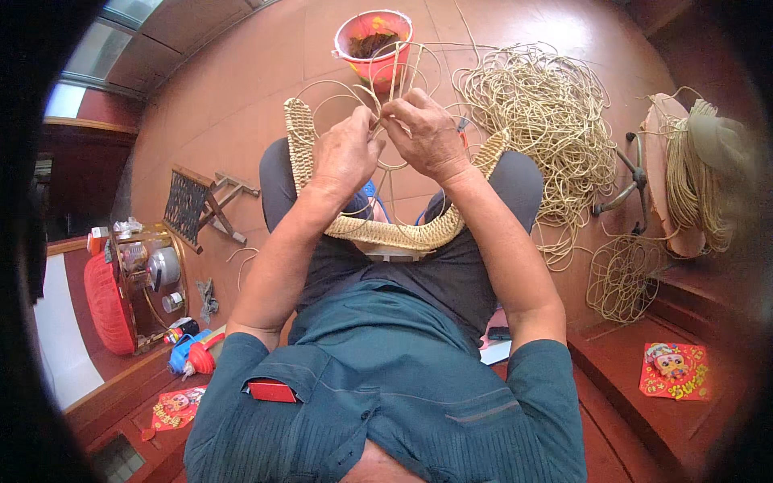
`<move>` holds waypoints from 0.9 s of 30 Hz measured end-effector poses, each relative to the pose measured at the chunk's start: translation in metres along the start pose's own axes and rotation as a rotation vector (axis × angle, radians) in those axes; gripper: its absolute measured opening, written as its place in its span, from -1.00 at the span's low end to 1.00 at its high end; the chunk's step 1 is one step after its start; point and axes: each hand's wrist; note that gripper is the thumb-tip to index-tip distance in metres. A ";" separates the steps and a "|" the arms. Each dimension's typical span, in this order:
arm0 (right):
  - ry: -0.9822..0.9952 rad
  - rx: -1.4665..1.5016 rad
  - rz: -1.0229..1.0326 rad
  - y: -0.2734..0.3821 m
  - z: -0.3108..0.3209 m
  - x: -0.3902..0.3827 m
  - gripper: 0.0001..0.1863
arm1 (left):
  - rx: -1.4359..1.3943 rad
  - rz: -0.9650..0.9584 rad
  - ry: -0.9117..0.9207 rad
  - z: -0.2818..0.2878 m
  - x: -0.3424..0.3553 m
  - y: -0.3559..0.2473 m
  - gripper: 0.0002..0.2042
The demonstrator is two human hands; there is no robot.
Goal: The recorder is weaving a basket using bamboo strips.
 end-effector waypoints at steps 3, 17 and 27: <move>-0.001 -0.004 0.020 -0.003 0.000 0.000 -0.87 | 0.055 -0.016 -0.131 -0.007 -0.001 -0.003 -0.82; -0.037 0.003 0.033 -0.003 -0.003 0.000 -0.86 | -0.009 0.013 -0.058 0.007 0.006 0.001 -0.79; -0.054 -0.001 0.047 -0.005 -0.004 -0.001 -0.83 | 0.185 -0.128 -0.135 0.000 0.003 -0.007 -0.81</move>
Point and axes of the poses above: each hand's wrist, its own x-axis towards the middle knuckle, its own z-axis out of the back of the hand, y = z × x, and after that the axes turned 3 degrees about -x, right-handed
